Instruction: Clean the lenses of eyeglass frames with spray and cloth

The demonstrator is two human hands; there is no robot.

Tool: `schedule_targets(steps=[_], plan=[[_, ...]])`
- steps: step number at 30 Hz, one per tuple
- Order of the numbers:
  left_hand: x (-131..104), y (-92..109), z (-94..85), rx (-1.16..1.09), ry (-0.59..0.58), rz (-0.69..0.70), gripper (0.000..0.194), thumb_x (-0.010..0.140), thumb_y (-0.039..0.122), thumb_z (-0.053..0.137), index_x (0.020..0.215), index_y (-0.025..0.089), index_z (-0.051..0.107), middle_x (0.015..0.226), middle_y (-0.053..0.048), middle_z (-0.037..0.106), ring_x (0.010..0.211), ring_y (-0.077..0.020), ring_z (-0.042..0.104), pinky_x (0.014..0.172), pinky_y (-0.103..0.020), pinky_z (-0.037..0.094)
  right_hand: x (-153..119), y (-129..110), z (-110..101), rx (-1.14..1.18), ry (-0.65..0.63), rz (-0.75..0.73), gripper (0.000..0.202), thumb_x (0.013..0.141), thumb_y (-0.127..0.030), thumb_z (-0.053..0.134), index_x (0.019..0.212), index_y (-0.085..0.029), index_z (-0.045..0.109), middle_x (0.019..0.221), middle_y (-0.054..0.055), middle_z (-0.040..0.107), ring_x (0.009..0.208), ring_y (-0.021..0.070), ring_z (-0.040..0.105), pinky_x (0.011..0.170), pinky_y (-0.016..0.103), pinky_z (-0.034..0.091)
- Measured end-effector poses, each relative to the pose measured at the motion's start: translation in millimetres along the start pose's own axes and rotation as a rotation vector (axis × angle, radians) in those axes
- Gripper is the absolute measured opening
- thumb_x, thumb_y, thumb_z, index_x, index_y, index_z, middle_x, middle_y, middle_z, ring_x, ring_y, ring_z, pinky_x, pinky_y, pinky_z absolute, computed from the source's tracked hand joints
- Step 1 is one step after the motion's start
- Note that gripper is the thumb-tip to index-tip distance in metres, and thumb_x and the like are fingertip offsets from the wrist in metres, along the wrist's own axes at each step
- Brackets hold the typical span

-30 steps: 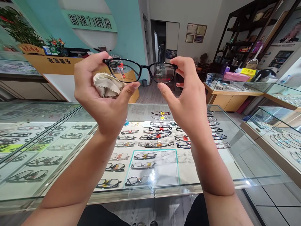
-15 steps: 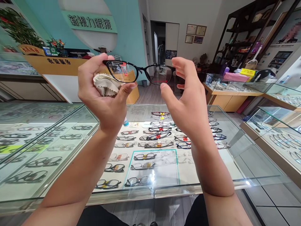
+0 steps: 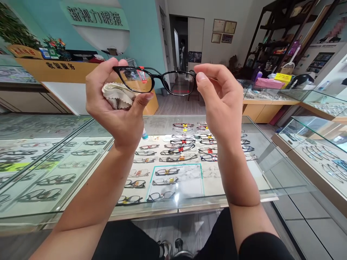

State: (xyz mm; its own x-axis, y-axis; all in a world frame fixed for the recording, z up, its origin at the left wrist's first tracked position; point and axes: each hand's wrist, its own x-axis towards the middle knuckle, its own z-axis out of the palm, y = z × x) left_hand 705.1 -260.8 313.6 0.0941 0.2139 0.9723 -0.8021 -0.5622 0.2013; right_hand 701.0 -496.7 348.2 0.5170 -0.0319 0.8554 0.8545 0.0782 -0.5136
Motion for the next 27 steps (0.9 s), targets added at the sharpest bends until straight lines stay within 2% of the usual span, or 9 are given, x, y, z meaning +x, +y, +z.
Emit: schedule_targets(steps=[3,5,10,13,17,22,27], plan=[[-9.1,2.5,-2.9,0.006,0.003,-0.012,0.068,0.088,0.069,0.088,0.146,0.041,0.065,0.147,-0.003,0.069,0.147,-0.0298,0.065,0.133,-0.052,0.05,-0.7,12.7,-5.2,-0.003,-0.09,0.07,0.033,0.103,-0.06,0.077,0.114,-0.03,0.079,0.114,0.004,0.079,0.114,0.025,0.076,0.104,0.044,0.066],[-22.0,-3.5,-5.5,0.064,-0.039,-0.066,0.071,0.087,0.072,0.087,0.147,0.039,0.065,0.146,-0.005,0.071,0.145,-0.0292,0.067,0.131,-0.051,0.052,-7.8,31.9,-6.0,0.0,-0.129,0.108,0.041,0.1,-0.068,0.077,0.116,-0.03,0.078,0.115,0.005,0.079,0.115,0.0242,0.074,0.105,0.042,0.065],[-74.5,-25.7,-10.8,0.2,-0.115,-0.186,0.075,0.089,0.075,0.083,0.147,0.03,0.067,0.145,-0.011,0.076,0.135,-0.0291,0.074,0.12,-0.046,0.06,-53.7,89.1,1.5,0.056,0.007,0.19,0.046,0.096,-0.07,0.078,0.113,-0.027,0.077,0.117,0.006,0.079,0.11,0.0217,0.074,0.093,0.037,0.064],[-103.9,-29.3,-13.7,0.236,-0.139,-0.211,0.076,0.088,0.073,0.084,0.146,0.026,0.069,0.144,-0.015,0.077,0.128,-0.0309,0.077,0.117,-0.046,0.06,-81.7,107.6,5.2,0.059,0.041,0.298,0.043,0.094,-0.067,0.079,0.112,-0.028,0.078,0.117,0.007,0.08,0.108,0.0225,0.073,0.091,0.037,0.062],[-126.4,-27.6,-18.5,0.313,-0.143,-0.263,0.076,0.091,0.073,0.082,0.147,0.023,0.069,0.144,-0.016,0.078,0.129,-0.0322,0.076,0.115,-0.047,0.061,-100.2,113.8,8.1,0.118,0.047,0.397,0.036,0.093,-0.06,0.081,0.11,-0.028,0.08,0.121,0.008,0.081,0.111,0.0241,0.073,0.09,0.038,0.062],[-135.0,-34.8,-23.6,0.325,-0.164,-0.284,0.071,0.094,0.067,0.083,0.147,0.022,0.069,0.144,-0.015,0.078,0.131,-0.0324,0.076,0.115,-0.048,0.06,-105.8,115.4,13.3,0.194,0.053,0.491,0.031,0.089,-0.053,0.085,0.105,-0.027,0.081,0.119,0.008,0.083,0.113,0.0256,0.074,0.099,0.043,0.061],[-139.5,-39.2,-26.6,0.317,-0.197,-0.34,0.07,0.094,0.068,0.081,0.145,0.021,0.069,0.143,-0.015,0.078,0.134,-0.033,0.074,0.12,-0.05,0.057,-110.6,115.2,19.8,0.33,0.059,0.608,0.025,0.086,-0.047,0.085,0.102,-0.028,0.081,0.12,0.007,0.085,0.114,0.0246,0.074,0.09,0.037,0.062]])
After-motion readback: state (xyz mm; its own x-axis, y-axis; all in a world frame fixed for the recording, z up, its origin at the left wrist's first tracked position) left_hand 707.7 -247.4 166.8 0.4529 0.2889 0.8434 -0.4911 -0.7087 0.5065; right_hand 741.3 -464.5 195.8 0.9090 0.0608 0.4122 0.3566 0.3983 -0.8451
